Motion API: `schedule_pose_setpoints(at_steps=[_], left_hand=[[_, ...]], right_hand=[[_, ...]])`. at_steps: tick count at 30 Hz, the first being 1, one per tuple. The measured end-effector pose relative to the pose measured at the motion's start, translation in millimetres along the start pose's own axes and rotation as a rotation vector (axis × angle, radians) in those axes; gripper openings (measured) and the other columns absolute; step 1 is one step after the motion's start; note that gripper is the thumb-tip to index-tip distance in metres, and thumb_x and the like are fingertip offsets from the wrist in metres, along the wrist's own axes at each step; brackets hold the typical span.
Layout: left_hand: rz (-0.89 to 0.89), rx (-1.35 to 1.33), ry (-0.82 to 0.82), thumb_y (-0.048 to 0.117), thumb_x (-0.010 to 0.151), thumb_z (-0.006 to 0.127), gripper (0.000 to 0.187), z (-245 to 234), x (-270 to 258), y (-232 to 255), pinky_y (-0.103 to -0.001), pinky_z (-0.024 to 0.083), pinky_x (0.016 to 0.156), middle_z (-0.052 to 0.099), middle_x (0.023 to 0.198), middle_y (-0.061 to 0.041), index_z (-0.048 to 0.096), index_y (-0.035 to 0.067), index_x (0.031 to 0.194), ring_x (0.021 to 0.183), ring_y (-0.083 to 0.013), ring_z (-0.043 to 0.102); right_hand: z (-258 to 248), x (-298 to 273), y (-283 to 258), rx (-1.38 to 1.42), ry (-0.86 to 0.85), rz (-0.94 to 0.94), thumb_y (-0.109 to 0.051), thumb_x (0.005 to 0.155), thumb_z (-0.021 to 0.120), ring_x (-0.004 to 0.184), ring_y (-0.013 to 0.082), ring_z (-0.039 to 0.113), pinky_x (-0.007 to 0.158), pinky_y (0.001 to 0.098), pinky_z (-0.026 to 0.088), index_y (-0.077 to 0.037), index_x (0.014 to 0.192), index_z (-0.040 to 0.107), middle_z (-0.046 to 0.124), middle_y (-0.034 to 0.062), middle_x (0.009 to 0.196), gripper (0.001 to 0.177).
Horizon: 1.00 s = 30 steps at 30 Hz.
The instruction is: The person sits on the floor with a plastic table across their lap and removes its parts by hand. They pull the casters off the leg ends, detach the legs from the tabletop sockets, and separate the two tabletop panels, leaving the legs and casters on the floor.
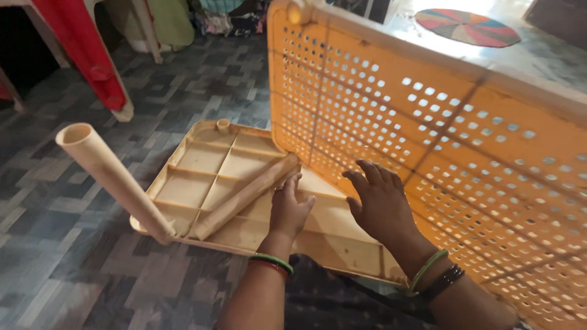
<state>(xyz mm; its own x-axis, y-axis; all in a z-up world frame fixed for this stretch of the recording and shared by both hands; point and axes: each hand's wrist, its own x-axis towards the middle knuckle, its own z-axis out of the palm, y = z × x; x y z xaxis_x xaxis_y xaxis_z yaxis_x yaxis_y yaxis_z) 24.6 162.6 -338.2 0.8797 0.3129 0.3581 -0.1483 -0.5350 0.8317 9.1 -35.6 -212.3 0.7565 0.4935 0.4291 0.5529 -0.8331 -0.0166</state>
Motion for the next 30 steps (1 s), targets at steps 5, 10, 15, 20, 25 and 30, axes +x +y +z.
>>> schedule_pose_setpoints(at_steps=[5, 10, 15, 20, 25, 30], left_hand=[[0.002, 0.000, 0.080, 0.023, 0.077, 0.081, 0.061, -6, 8, -31, -0.047, 0.044, 0.106, 0.064, 0.130, -0.021, 0.060, 0.008, 0.132, 0.124, -0.0394, 0.056], [-0.014, 0.107, 0.185, 0.024, 0.077, 0.080, 0.055, -20, 17, -68, -0.045, 0.045, 0.108, 0.065, 0.129, -0.018, 0.063, 0.008, 0.127, 0.124, -0.0374, 0.058], [-0.247, 0.301, 0.169, 0.025, 0.077, 0.076, 0.052, -53, 18, -86, -0.061, 0.032, 0.112, 0.057, 0.142, -0.008, 0.063, 0.020, 0.127, 0.136, -0.0337, 0.045], [-0.618, 0.605, 0.007, 0.024, 0.087, 0.061, 0.050, -77, 21, -120, -0.080, 0.016, 0.109, 0.049, 0.149, -0.003, 0.055, 0.027, 0.136, 0.145, -0.0304, 0.033], [-0.672, 0.754, -0.026, 0.016, 0.094, 0.053, 0.042, -92, 12, -176, -0.072, 0.028, 0.110, 0.059, 0.143, -0.011, 0.059, 0.020, 0.135, 0.134, -0.0309, 0.053], [-0.683, 0.846, -0.055, 0.017, 0.091, 0.058, 0.037, -104, 2, -181, -0.066, 0.040, 0.103, 0.064, 0.133, -0.008, 0.065, 0.021, 0.127, 0.130, -0.0291, 0.056]], right_hand=[[28, 8, -18, 0.048, -0.038, -0.022, -0.025, 0.080, 0.075, 0.136, 0.0345, 0.043, 0.108, 0.0505, 0.037, -0.018, 0.130, 0.060, 0.051, 0.0119, 0.144, 0.053], [54, 18, -32, 0.123, -0.109, -0.048, -0.025, 0.080, 0.075, 0.136, 0.0356, 0.043, 0.108, 0.0510, 0.037, -0.018, 0.131, 0.060, 0.050, 0.0131, 0.145, 0.053], [72, 29, -45, 0.195, -0.150, -0.074, -0.024, 0.082, 0.075, 0.136, 0.0359, 0.043, 0.106, 0.0518, 0.038, -0.017, 0.132, 0.059, 0.048, 0.0137, 0.146, 0.053], [86, 38, -53, 0.243, -0.194, -0.069, -0.025, 0.082, 0.075, 0.134, 0.0347, 0.047, 0.105, 0.0515, 0.039, -0.018, 0.132, 0.060, 0.049, 0.0119, 0.146, 0.053], [95, 36, -55, 0.275, -0.243, -0.046, -0.025, 0.082, 0.075, 0.133, 0.0343, 0.047, 0.107, 0.0506, 0.038, -0.019, 0.129, 0.061, 0.050, 0.0113, 0.146, 0.050], [102, 28, -44, 0.231, -0.230, -0.033, -0.027, 0.082, 0.075, 0.134, 0.0326, 0.046, 0.113, 0.0513, 0.031, -0.020, 0.128, 0.061, 0.051, 0.0092, 0.144, 0.048]])
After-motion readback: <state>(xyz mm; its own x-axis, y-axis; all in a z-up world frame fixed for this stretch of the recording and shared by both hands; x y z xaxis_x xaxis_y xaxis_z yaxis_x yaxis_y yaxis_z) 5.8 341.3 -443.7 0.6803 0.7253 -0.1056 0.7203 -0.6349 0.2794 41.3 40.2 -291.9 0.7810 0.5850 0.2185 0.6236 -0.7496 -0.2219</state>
